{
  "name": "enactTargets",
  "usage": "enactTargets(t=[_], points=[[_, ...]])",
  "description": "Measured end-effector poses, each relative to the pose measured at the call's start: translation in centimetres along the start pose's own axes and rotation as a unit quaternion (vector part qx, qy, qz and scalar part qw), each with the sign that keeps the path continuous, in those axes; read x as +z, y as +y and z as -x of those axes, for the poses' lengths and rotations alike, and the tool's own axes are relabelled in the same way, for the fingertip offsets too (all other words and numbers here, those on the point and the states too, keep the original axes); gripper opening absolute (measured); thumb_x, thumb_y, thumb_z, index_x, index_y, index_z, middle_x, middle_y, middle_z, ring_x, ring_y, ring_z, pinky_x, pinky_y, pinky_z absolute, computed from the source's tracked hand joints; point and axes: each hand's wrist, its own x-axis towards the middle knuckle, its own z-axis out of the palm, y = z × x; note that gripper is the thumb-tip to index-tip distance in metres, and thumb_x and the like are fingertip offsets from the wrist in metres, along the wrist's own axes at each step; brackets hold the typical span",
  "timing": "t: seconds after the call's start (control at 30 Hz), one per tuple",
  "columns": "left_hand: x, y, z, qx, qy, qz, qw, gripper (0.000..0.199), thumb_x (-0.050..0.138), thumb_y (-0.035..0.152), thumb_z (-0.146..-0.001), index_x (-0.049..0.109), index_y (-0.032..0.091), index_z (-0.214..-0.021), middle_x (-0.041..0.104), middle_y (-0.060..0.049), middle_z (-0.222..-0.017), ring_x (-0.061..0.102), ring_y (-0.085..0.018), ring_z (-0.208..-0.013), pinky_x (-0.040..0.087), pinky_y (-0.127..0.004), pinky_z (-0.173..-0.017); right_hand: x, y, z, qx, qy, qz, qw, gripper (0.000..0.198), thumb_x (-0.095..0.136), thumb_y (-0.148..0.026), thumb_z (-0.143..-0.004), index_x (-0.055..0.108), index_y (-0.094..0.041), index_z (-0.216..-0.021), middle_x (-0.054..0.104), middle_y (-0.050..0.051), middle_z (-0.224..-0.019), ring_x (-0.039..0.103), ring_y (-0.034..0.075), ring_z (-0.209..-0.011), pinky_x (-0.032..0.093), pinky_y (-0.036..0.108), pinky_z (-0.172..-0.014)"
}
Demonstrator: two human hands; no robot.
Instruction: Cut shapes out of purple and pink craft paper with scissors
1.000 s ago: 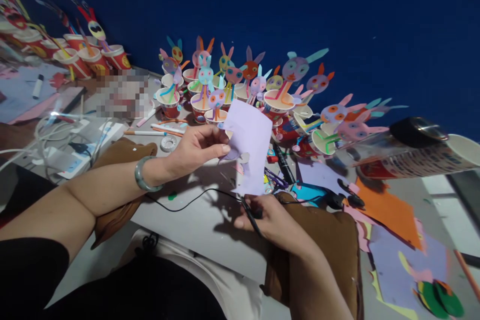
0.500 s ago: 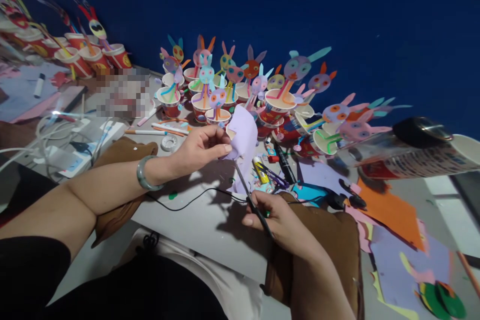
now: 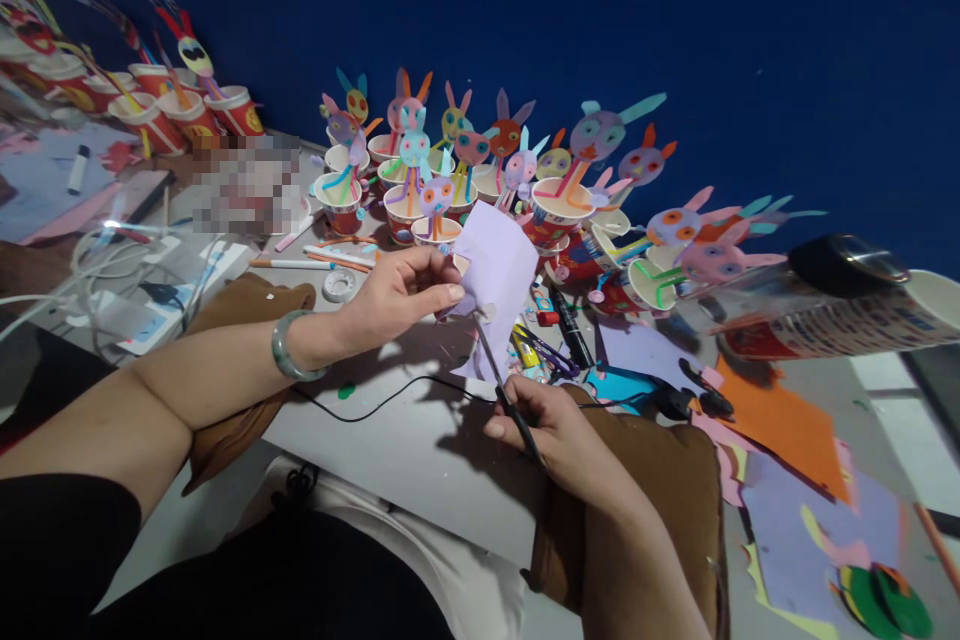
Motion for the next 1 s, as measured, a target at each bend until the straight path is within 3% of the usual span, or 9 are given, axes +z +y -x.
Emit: enactTargets(t=[0.43, 1.0], points=[[0.55, -0.89, 0.46, -0.017, -0.012, -0.012, 1.0, 0.022, 0.077, 0.025, -0.072, 0.061, 0.012, -0.08, 0.066, -0.002, -0.075, 0.057, -0.006, -0.061, 0.047, -0.02, -0.059, 0.64, 0.18, -0.33, -0.012, 0.019, -0.021, 1.0, 0.058, 0.071, -0.074, -0.066, 0.052, -0.02, -0.068, 0.057, -0.002, -0.058, 0.047, 0.011, -0.053, 0.035, 0.024, -0.049], [0.73, -0.53, 0.77, -0.07, -0.036, 0.025, 0.997, 0.027, 0.08, 0.026, -0.069, 0.059, 0.012, -0.079, 0.063, 0.001, -0.07, 0.057, -0.006, -0.058, 0.047, -0.02, -0.057, 0.91, 0.22, -0.45, -0.03, 0.043, -0.005, 0.999, 0.057, 0.07, -0.074, -0.067, 0.053, -0.02, -0.066, 0.059, -0.001, -0.055, 0.05, 0.012, -0.051, 0.038, 0.024, -0.048]])
